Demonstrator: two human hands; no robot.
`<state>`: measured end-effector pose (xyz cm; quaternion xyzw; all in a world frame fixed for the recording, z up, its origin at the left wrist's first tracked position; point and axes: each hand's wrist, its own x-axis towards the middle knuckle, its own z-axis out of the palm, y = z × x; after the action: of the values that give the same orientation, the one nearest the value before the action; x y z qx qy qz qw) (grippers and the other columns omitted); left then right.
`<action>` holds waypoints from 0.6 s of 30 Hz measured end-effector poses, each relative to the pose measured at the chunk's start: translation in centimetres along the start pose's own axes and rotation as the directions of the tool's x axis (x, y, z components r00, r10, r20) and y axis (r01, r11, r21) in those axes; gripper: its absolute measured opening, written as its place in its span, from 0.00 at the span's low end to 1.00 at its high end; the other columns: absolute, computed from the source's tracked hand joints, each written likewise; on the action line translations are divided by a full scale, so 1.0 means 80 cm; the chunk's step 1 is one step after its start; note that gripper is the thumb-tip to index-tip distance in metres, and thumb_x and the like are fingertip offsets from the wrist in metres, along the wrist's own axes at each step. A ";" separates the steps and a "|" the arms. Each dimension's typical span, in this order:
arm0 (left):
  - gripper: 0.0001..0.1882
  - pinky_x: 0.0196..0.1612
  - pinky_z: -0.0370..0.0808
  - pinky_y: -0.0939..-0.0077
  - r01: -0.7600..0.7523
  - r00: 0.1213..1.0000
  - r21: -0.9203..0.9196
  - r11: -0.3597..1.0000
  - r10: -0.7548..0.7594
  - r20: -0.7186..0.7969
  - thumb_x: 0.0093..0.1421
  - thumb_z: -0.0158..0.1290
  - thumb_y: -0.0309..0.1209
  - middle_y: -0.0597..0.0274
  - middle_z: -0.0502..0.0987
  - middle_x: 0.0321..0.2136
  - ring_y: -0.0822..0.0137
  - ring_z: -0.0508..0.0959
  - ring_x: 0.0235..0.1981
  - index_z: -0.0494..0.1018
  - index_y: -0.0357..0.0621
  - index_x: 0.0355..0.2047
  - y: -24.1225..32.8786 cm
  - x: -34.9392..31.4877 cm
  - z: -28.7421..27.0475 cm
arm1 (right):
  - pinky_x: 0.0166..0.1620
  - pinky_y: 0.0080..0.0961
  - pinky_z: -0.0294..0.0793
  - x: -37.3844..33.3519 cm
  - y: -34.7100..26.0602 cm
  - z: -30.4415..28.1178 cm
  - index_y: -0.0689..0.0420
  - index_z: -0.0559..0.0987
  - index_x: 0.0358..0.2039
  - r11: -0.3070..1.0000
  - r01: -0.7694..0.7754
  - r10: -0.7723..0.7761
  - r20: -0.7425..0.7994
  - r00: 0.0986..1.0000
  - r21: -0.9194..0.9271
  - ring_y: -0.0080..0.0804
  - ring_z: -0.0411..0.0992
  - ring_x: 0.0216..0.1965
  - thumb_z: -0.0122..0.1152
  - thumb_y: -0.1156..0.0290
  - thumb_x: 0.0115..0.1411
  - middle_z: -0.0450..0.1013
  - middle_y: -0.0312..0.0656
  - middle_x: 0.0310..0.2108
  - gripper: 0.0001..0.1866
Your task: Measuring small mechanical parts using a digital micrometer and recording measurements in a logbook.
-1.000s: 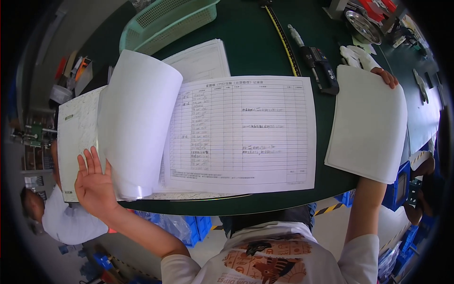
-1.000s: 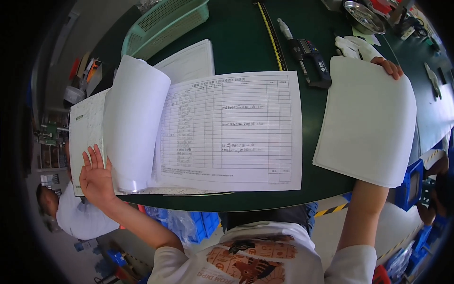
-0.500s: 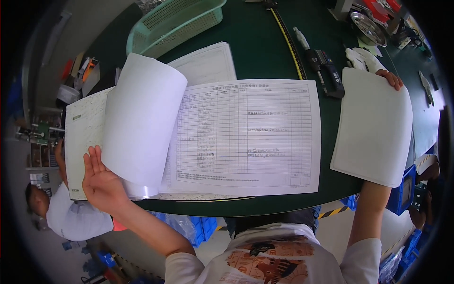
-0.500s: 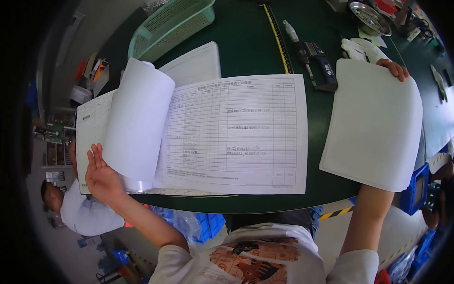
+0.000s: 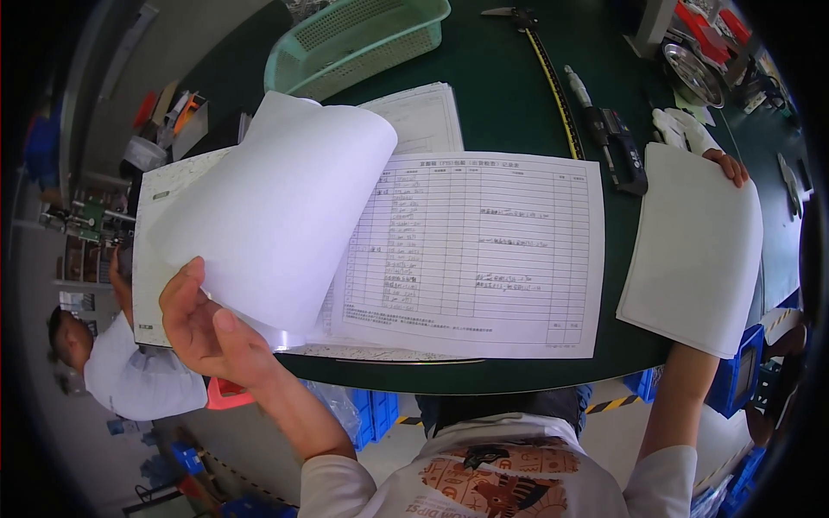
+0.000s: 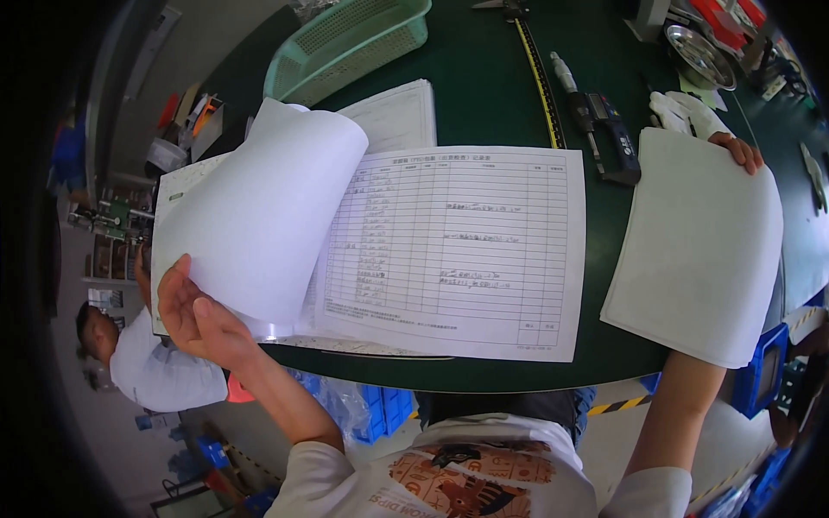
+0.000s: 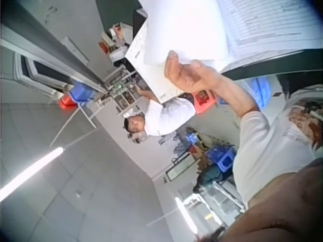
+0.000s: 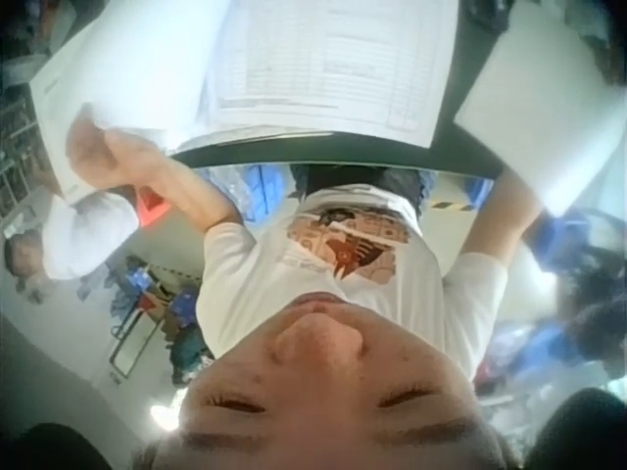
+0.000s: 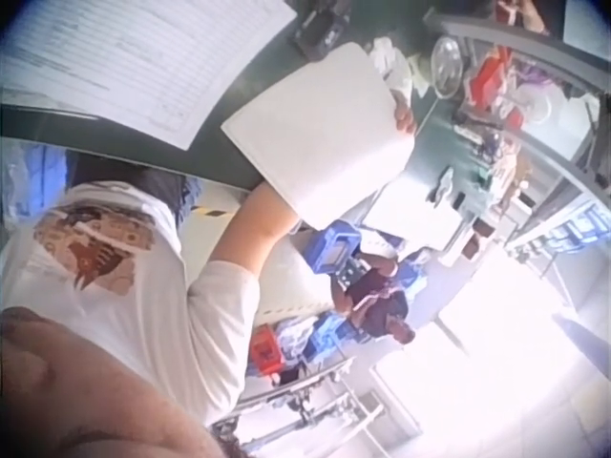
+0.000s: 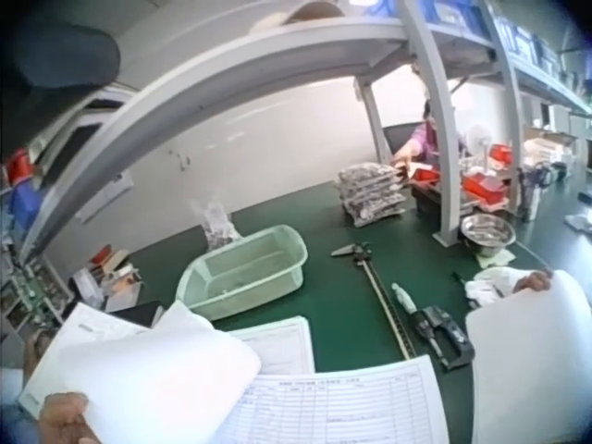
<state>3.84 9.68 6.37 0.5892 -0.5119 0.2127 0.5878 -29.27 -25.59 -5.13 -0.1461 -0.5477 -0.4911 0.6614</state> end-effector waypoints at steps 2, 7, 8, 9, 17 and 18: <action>0.17 0.46 0.64 0.68 -0.131 0.989 0.014 0.991 0.130 0.065 0.47 0.49 0.32 0.53 0.68 0.34 0.60 0.68 0.39 0.66 0.34 0.36 0.006 0.002 0.005 | 0.55 0.36 0.47 0.000 0.004 0.001 0.57 0.65 0.39 0.999 0.016 -0.015 0.024 1.000 -0.043 0.33 0.66 0.40 0.65 0.55 0.38 0.69 0.39 0.34 0.30; 0.16 0.43 0.65 0.68 -0.190 0.977 0.022 0.981 0.187 0.101 0.46 0.51 0.33 0.55 0.68 0.32 0.59 0.69 0.37 0.66 0.36 0.34 0.023 -0.001 0.022 | 0.55 0.37 0.48 0.006 0.026 0.008 0.57 0.65 0.38 0.998 0.029 -0.025 0.069 0.997 -0.059 0.34 0.67 0.39 0.65 0.57 0.39 0.68 0.40 0.34 0.29; 0.16 0.41 0.66 0.68 -0.208 0.973 0.000 0.978 0.207 0.105 0.46 0.52 0.34 0.55 0.68 0.31 0.60 0.69 0.35 0.67 0.37 0.33 0.026 -0.001 0.026 | 0.55 0.38 0.48 0.007 0.029 0.017 0.57 0.65 0.37 0.794 0.223 -0.355 -0.134 0.925 -0.565 0.34 0.66 0.39 0.65 0.58 0.39 0.68 0.40 0.33 0.28; 0.16 0.41 0.66 0.68 -0.209 0.972 -0.008 0.978 0.209 0.105 0.46 0.52 0.34 0.55 0.68 0.31 0.60 0.69 0.35 0.67 0.37 0.33 0.029 -0.003 0.031 | 0.55 0.38 0.48 0.008 0.027 0.024 0.57 0.65 0.37 0.335 0.176 -0.690 -0.114 0.715 -0.926 0.35 0.66 0.39 0.64 0.58 0.39 0.68 0.40 0.32 0.27; 0.09 0.24 0.69 0.70 0.044 0.873 -0.348 0.936 0.133 0.468 0.38 0.51 0.32 0.59 0.69 0.17 0.61 0.71 0.21 0.66 0.41 0.16 0.071 -0.041 0.065 | 0.54 0.35 0.50 0.035 -0.059 0.011 0.56 0.66 0.30 0.911 -0.255 0.194 -0.211 0.958 -0.323 0.28 0.62 0.33 0.51 0.70 0.50 0.65 0.34 0.24 0.08; 0.08 0.22 0.70 0.71 0.095 0.845 -0.433 0.896 0.158 0.511 0.36 0.50 0.31 0.60 0.69 0.16 0.62 0.71 0.19 0.64 0.41 0.13 0.068 -0.048 0.065 | 0.54 0.34 0.51 0.037 -0.053 0.010 0.56 0.65 0.28 0.898 -0.311 0.251 -0.218 0.943 -0.313 0.28 0.61 0.31 0.48 0.72 0.52 0.64 0.34 0.23 0.04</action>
<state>-4.07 7.50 4.53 0.4668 -0.6994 -0.0717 0.5365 -33.43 -28.47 -3.77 -0.2938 -0.3677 -0.4887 0.7346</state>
